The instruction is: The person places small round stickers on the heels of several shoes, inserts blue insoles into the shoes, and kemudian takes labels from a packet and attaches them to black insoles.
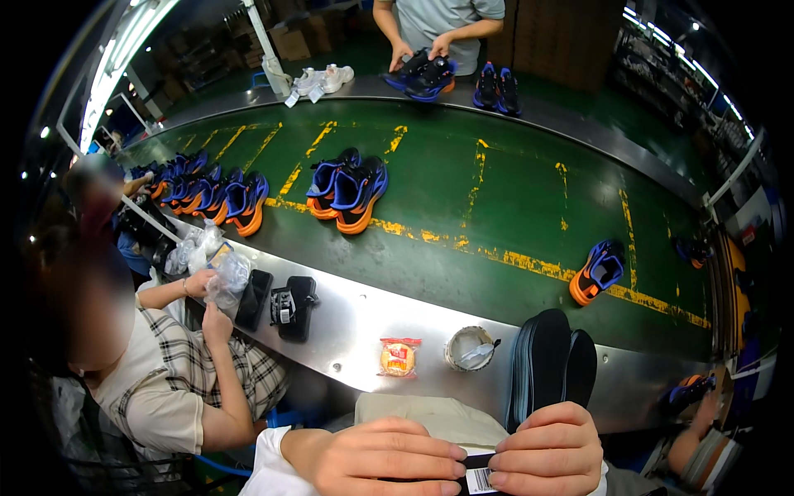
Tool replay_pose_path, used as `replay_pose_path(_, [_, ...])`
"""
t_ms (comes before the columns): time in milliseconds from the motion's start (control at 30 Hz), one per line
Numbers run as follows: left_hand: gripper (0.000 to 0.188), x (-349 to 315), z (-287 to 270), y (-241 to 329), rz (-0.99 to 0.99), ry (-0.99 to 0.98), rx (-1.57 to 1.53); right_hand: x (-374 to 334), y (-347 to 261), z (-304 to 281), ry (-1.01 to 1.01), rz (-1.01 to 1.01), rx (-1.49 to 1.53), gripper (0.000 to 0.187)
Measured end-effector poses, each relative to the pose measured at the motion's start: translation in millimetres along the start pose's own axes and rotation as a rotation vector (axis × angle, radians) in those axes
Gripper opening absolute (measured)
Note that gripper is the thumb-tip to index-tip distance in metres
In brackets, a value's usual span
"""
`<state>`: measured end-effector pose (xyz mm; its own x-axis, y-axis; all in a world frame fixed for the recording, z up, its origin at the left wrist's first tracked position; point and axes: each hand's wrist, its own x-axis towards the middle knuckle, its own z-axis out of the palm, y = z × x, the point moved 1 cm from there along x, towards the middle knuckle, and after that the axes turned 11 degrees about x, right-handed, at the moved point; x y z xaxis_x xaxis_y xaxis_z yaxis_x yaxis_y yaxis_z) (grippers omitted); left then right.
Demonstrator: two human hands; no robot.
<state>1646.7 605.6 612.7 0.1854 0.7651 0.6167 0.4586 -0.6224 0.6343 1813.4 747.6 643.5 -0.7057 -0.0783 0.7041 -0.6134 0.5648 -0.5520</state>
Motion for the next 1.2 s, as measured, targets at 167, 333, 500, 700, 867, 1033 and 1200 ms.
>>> replay_pose_path(167, [0.02,0.0,-4.8,3.4,-0.055,0.015,0.13,0.9,5.3,0.2,-0.001,0.017,0.02,0.021])
replay_pose_path(333, [0.058,-20.4,-7.1,-23.2,-0.481,-0.101,-0.184,-13.0,36.6,13.7,-0.066,0.205,-0.065,0.022])
replay_pose_path(500, [0.051,-65.4,23.7,-60.9,-0.552,-0.148,-0.178,-54.3,70.0,44.5,-0.152,0.356,0.039,0.031])
replay_pose_path(700, [0.048,-134.7,77.7,-99.5,-0.711,-0.01,-0.172,-95.1,92.8,68.9,-0.297,0.776,-0.057,0.047])
replay_pose_path(867, [0.046,-132.1,95.4,-93.2,-0.836,0.087,-0.305,-106.8,91.5,65.5,-0.235,0.765,-0.009,0.042])
replay_pose_path(1033, [0.04,-119.7,94.0,-96.2,-0.758,0.058,-0.186,-113.3,93.4,64.8,-0.118,0.744,0.001,0.038])
replay_pose_path(1200, [0.038,-126.0,105.7,-105.8,-0.999,0.102,-0.304,-109.8,81.6,29.2,0.101,0.783,-0.18,0.031])
